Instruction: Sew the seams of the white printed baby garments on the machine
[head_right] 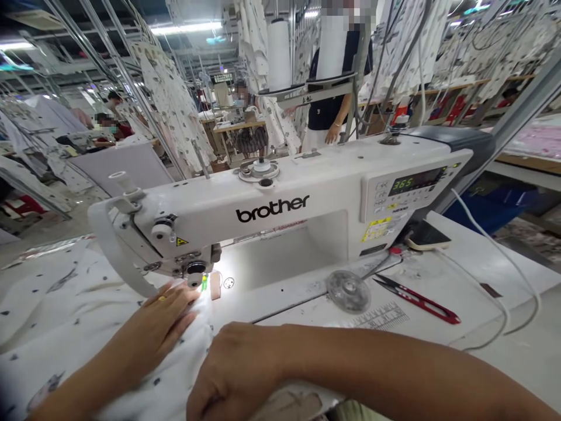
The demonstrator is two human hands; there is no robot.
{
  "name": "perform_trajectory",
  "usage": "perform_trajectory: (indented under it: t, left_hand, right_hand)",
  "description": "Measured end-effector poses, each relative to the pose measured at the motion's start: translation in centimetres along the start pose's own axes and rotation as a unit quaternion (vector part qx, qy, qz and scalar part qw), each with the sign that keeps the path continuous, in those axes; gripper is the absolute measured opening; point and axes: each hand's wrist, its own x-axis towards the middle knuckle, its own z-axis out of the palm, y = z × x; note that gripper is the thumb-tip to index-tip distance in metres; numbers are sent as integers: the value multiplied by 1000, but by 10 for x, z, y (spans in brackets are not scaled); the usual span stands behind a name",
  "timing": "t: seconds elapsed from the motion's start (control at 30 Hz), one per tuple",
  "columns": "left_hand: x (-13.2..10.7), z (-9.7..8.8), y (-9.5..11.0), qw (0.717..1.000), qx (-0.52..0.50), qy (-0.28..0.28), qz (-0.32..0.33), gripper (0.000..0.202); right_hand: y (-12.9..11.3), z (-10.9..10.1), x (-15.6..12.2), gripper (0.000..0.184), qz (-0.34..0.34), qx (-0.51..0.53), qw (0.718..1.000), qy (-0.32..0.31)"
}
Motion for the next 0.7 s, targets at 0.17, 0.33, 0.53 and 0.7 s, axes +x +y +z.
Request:
perform_trajectory:
  t: [0.17,0.33,0.53,0.7]
  left_hand:
    - [6,2,-13,1000,-9,0,-26,24]
    - [7,-12,-5,1000,-4,2,-8,28]
    - [-15,-11,25,999,-1,34,25,36]
    - [-21,4,21,999,17,39,10,37]
  right_hand:
    - [4,-1,2,13,0,-37,999,-1]
    - [4,-3,2,10,-73,-98,992,6]
    - [2,-3,3,8,-136,-212,968,-12]
    - [3,-2,3,6,-118,-205,972,-10]
